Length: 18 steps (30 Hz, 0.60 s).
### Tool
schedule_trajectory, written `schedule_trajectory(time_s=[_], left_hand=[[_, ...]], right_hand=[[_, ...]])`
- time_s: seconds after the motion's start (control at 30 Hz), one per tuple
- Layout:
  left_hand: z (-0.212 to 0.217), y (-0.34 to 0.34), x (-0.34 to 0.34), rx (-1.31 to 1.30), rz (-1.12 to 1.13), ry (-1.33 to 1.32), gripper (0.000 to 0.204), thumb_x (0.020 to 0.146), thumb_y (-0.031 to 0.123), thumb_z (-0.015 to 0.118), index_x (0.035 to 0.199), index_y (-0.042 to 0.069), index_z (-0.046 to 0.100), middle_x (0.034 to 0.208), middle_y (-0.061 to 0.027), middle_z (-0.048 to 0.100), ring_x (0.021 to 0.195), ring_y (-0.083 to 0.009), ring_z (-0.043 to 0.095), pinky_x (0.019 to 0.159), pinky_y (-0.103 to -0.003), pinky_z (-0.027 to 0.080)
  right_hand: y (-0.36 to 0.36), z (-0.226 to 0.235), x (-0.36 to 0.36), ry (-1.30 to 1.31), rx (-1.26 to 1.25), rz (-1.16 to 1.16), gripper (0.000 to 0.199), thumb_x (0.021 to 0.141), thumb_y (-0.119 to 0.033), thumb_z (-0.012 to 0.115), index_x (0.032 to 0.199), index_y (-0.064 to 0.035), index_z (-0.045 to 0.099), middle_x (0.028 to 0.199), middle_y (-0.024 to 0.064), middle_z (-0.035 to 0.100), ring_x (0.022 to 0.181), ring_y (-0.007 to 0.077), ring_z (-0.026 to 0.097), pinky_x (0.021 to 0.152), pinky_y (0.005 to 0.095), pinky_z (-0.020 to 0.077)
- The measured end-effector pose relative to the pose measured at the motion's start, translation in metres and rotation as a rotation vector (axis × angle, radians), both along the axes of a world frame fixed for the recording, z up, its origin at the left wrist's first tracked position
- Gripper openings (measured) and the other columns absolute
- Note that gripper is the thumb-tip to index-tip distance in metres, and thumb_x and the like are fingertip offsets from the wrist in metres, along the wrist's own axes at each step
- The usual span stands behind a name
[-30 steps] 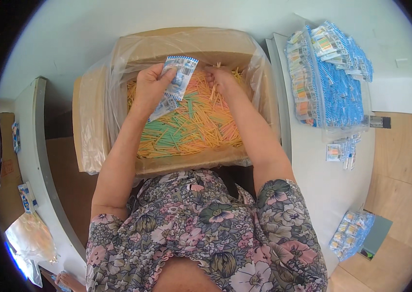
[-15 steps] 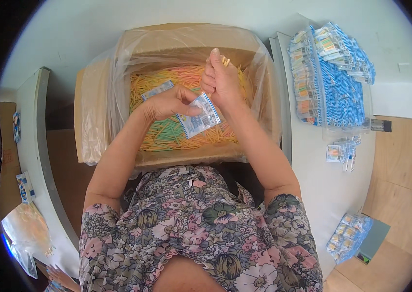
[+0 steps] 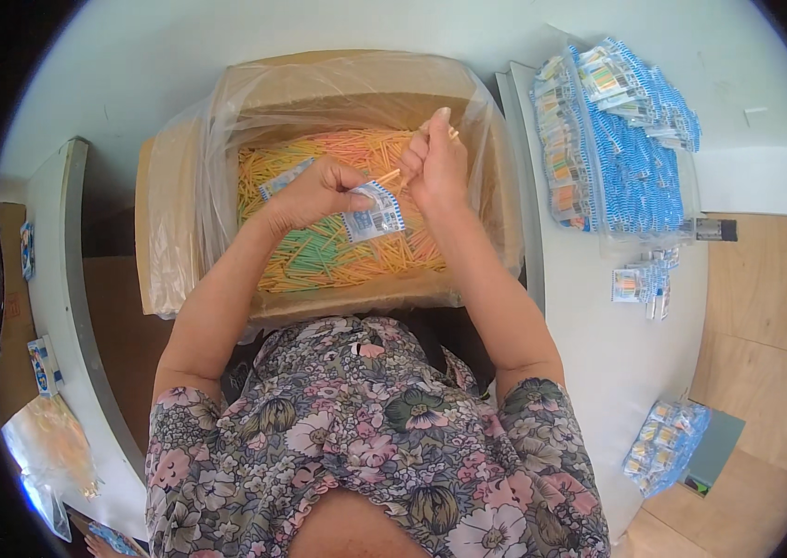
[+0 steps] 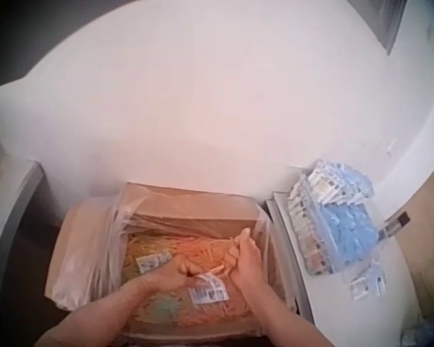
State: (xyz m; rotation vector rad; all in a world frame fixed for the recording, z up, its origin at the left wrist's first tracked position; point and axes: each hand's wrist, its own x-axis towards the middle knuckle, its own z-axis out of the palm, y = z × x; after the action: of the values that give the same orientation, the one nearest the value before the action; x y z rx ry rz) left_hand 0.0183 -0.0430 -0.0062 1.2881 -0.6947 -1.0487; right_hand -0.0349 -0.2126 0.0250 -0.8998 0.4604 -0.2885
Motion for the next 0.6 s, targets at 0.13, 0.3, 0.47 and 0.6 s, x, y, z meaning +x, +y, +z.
schedule_trajectory(time_s=[0.13,0.3,0.47,0.6], left_hand=[[-0.008,0.0,0.003,-0.038,0.015,-0.064,0.014,0.08,0.004,0.066,0.092,-0.002,0.069,0.078,0.0,0.067,0.069,-0.0047,0.056,0.065,-0.022,0.047],[-0.004,0.0,0.001,-0.041,0.102,0.019,0.013,0.082,0.004,0.064,0.093,-0.002,0.068,0.078,-0.0003,0.066,0.071,-0.0049,0.057,0.066,-0.023,0.048],[0.001,-0.002,0.001,-0.038,-0.067,-0.147,0.013,0.079,0.007,0.068,0.09,-0.001,0.069,0.075,0.0012,0.066,0.068,-0.0037,0.055,0.065,-0.023,0.047],[0.0,0.001,-0.002,-0.011,-0.101,-0.002,0.015,0.079,0.008,0.067,0.091,-0.002,0.069,0.075,0.0016,0.066,0.068,-0.0035,0.054,0.065,-0.024,0.047]], right_hand=[[-0.011,-0.011,-0.022,0.102,-0.095,0.118,0.035,0.094,-0.045,0.046,0.077,-0.0142,0.043,0.054,-0.0053,0.025,0.043,0.0073,0.025,0.041,0.0234,0.0223],[-0.003,-0.003,-0.039,0.238,-0.171,0.253,0.031,0.093,-0.042,0.051,0.083,-0.0121,0.051,0.055,-0.0064,0.032,0.042,0.0045,0.026,0.039,0.0219,0.0216],[0.011,-0.024,-0.026,0.05,-0.672,0.304,0.03,0.092,-0.036,0.054,0.081,-0.0071,0.052,0.059,-0.0025,0.047,0.042,0.0041,0.035,0.036,0.0218,0.024],[0.005,-0.011,-0.018,0.188,-0.398,0.18,0.029,0.092,-0.033,0.054,0.079,-0.0069,0.051,0.058,0.0011,0.049,0.043,0.0065,0.04,0.035,0.0233,0.0266]])
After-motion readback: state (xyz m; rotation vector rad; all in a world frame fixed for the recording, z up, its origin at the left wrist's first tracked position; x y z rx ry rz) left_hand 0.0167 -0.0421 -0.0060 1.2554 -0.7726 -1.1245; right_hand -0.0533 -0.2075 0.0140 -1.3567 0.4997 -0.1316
